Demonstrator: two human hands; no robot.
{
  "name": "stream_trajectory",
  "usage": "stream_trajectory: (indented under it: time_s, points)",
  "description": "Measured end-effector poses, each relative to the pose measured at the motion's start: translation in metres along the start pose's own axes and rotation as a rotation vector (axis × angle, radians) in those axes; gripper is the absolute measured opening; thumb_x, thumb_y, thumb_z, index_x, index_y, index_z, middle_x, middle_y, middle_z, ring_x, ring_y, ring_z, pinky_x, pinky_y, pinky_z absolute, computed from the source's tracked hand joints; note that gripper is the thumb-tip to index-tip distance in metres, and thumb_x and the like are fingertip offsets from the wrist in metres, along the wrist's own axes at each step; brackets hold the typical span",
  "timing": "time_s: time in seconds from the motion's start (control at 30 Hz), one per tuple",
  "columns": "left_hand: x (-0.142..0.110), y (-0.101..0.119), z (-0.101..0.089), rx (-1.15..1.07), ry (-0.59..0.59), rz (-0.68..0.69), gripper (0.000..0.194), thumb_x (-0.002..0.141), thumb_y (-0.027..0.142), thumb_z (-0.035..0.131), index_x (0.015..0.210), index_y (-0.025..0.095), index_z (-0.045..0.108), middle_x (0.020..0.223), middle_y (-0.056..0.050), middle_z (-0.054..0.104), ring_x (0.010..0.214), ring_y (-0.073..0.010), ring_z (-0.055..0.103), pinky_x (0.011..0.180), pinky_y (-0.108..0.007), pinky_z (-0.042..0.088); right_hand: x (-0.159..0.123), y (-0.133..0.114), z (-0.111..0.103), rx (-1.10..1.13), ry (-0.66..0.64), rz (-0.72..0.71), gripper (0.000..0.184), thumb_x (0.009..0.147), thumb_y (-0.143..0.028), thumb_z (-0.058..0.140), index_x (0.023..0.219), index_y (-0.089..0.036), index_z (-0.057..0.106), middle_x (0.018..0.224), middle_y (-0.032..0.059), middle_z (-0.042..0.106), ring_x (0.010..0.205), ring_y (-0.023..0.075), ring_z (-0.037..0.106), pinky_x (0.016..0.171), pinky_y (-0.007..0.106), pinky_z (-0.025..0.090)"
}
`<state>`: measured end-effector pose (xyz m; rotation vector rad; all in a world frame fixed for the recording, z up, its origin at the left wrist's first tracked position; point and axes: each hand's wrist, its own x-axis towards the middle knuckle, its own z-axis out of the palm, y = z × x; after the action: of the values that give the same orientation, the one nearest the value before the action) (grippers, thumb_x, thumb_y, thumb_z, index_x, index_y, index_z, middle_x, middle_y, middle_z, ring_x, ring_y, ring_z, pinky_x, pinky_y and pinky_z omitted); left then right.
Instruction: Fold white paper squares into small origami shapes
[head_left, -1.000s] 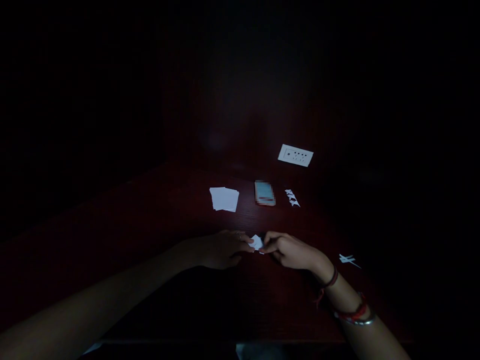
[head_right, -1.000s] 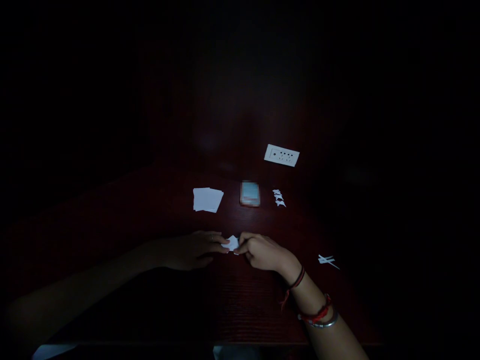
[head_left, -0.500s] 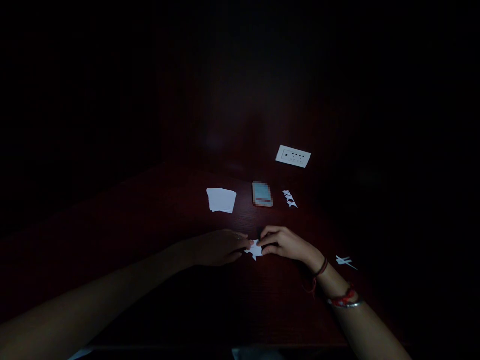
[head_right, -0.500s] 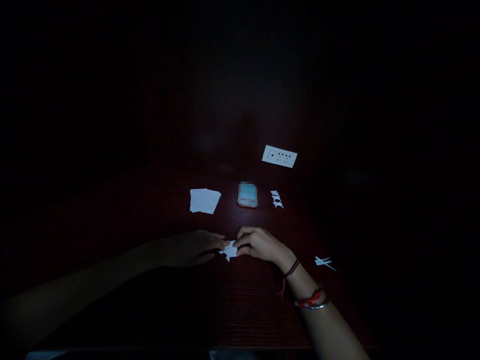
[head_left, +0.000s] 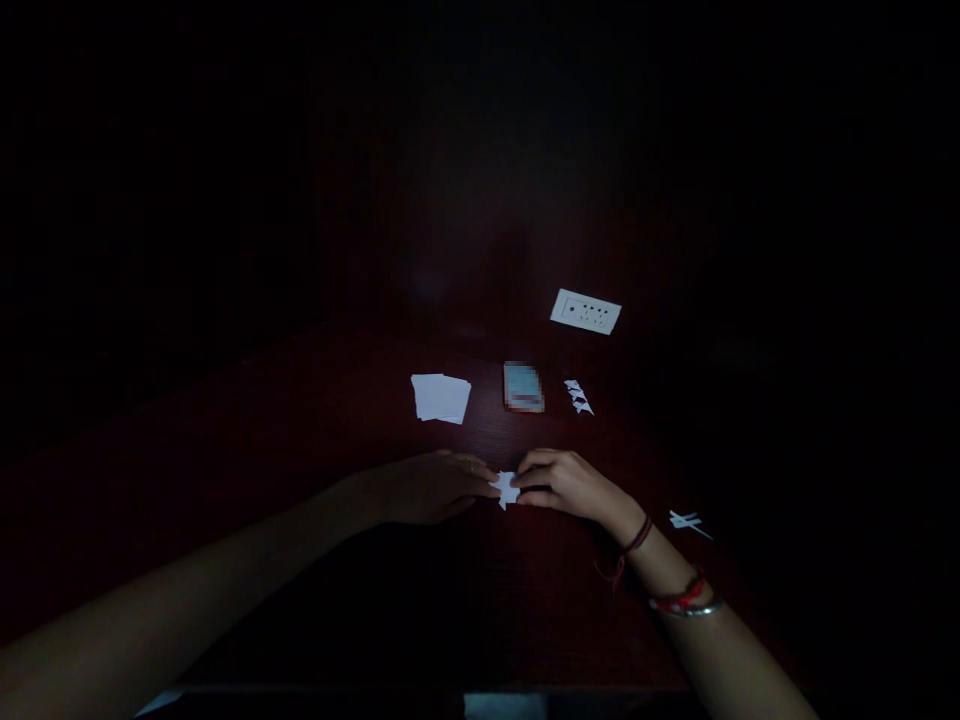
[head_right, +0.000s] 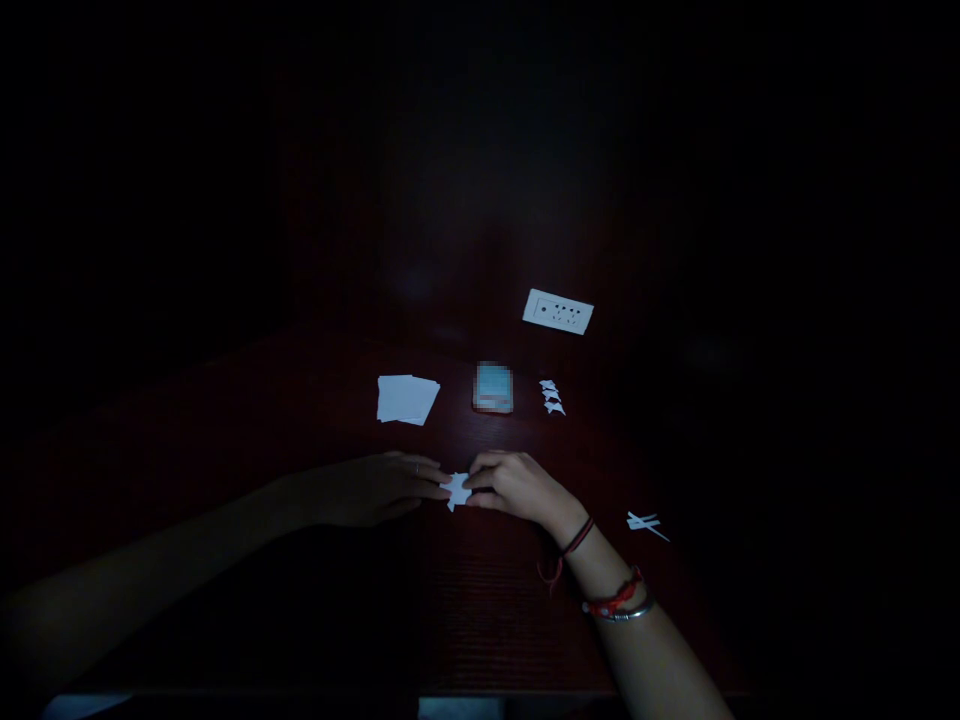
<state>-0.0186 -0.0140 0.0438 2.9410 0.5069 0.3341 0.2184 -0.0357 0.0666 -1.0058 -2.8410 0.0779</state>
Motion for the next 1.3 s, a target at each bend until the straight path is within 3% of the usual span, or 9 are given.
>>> stream_trajectory:
  time_s: [0.3,0.5,0.73,1.13,1.3]
  points:
    - [0.000,-0.006,0.003,-0.049,-0.035,-0.010,0.037,0.082,0.014,0.040,0.117,0.029,0.042,0.126,0.005,0.039,0.116,-0.0194,0.031,0.094,-0.034,0.025,-0.002,-0.006,0.005,-0.120,0.047,-0.047,0.028,0.079,-0.034,0.047,0.099,-0.019,0.058,0.093,0.0041,0.056,0.086,0.0130,0.052,0.078,0.023,0.039]
    - [-0.001,-0.007,0.004,-0.032,0.004,-0.011,0.037,0.081,0.015,0.042,0.115,0.029,0.044,0.126,0.004,0.039,0.117,-0.0194,0.029,0.095,-0.033,0.024,-0.002,-0.009,0.008,-0.138,0.052,-0.084,0.022,0.083,-0.026,0.040,0.092,-0.018,0.058,0.089,0.0042,0.056,0.085,0.0127,0.051,0.076,0.023,0.038]
    - [0.002,-0.001,0.001,0.056,0.070,0.000,0.038,0.079,0.014,0.043,0.116,0.026,0.044,0.116,-0.002,0.047,0.106,-0.0171,0.041,0.090,-0.031,0.028,0.010,-0.003,0.018,-0.025,0.120,0.021,0.021,0.086,-0.021,0.034,0.084,-0.014,0.054,0.077,0.0035,0.052,0.068,0.0098,0.049,0.065,0.020,0.040]
    - [-0.002,-0.009,0.011,0.115,0.044,-0.031,0.043,0.079,0.012,0.040,0.118,0.030,0.041,0.125,0.001,0.039,0.115,-0.0222,0.033,0.090,-0.037,0.029,0.007,0.003,0.019,0.137,0.128,-0.031,0.021,0.082,-0.024,0.043,0.099,-0.018,0.055,0.091,0.0053,0.054,0.083,0.0131,0.051,0.074,0.024,0.041]
    - [-0.001,-0.005,0.009,0.075,0.014,-0.054,0.044,0.080,0.014,0.041,0.121,0.030,0.035,0.125,0.003,0.041,0.113,-0.0205,0.036,0.090,-0.036,0.030,0.012,0.005,0.021,0.075,0.148,-0.047,0.020,0.085,-0.022,0.038,0.089,-0.016,0.057,0.083,0.0057,0.056,0.082,0.0140,0.050,0.076,0.027,0.039]
